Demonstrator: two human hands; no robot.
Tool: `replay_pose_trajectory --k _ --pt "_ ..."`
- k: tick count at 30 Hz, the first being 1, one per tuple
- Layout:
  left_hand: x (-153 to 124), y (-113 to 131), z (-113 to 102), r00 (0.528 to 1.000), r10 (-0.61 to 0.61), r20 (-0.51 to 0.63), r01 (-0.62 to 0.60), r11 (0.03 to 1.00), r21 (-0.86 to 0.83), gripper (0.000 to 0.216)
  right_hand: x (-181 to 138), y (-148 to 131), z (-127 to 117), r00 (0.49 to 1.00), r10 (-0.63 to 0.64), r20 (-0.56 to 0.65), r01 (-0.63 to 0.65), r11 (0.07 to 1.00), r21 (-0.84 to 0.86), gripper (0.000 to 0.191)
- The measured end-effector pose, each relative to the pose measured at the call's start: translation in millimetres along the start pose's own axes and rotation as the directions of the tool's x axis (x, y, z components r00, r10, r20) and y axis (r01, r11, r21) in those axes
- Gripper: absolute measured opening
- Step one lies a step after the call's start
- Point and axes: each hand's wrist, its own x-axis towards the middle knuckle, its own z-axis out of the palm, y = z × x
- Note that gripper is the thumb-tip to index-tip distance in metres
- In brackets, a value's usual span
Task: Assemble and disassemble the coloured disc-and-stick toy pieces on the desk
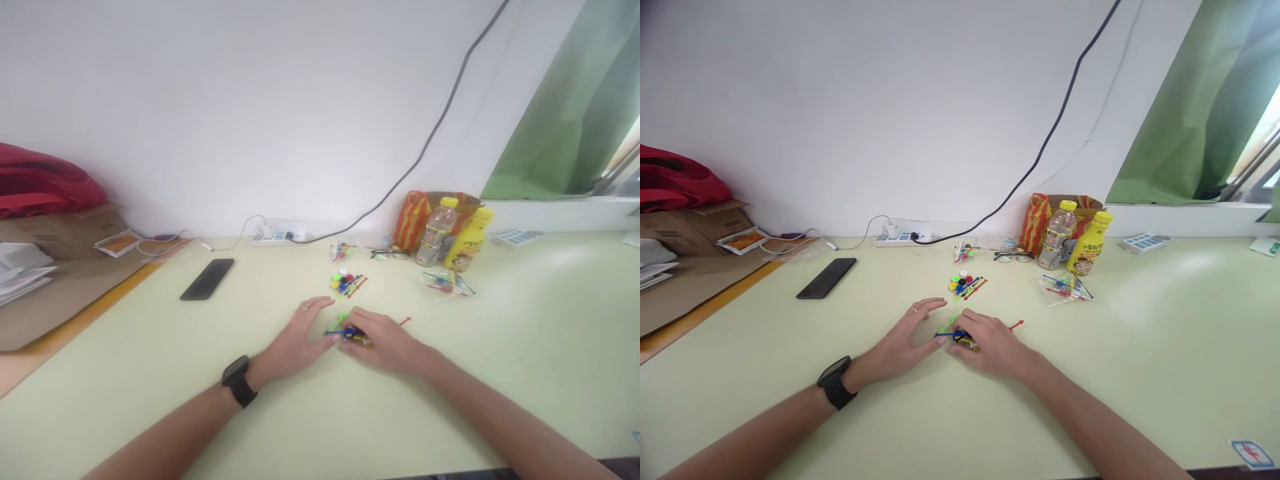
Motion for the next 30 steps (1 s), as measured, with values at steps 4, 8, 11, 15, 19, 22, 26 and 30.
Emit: replay_pose_trajectory --k 4,8,11,15,19,22,26,30 --pt "-2 2 -2 0.996 -0.002 0.094 0.003 1.0 -0.01 0.064 -2 -6 -7 0.999 -0.04 -0.001 0.04 0.993 0.108 0.021" --pt "-1 5 -4 0.992 0.055 0.115 -0.054 0.998 -0.015 0.057 -4 -5 -14 1.0 -0.03 -0.003 0.03 0.99 0.138 0.039" --pt "-1 9 -5 0.99 0.081 0.119 -0.08 0.997 -0.014 0.056 -4 -2 -18 0.999 0.005 -0.052 -0.002 0.998 0.058 0.045" --pt "-1 11 -7 0.986 0.098 0.138 -0.101 0.995 0.014 0.063 -7 9 -30 0.994 0.101 -0.029 -0.104 0.988 -0.116 0.066" --pt "-1 12 -7 0.972 0.082 0.221 -0.107 0.989 0.103 0.073 -22 33 -54 0.955 0.278 0.102 -0.258 0.95 -0.175 0.096" --pt "0 13 -7 0.963 0.071 0.259 -0.108 0.985 0.135 0.075 -31 48 -72 0.901 0.369 0.227 -0.348 0.929 -0.127 0.101" --pt "0 15 -7 0.964 0.099 0.245 -0.121 0.99 0.078 0.078 -27 46 -73 0.875 0.372 0.309 -0.386 0.922 -0.018 0.071" --pt "-1 13 -5 0.962 0.139 0.235 -0.141 0.99 -0.009 0.075 -15 26 -53 0.918 0.269 0.292 -0.307 0.947 0.092 0.055"
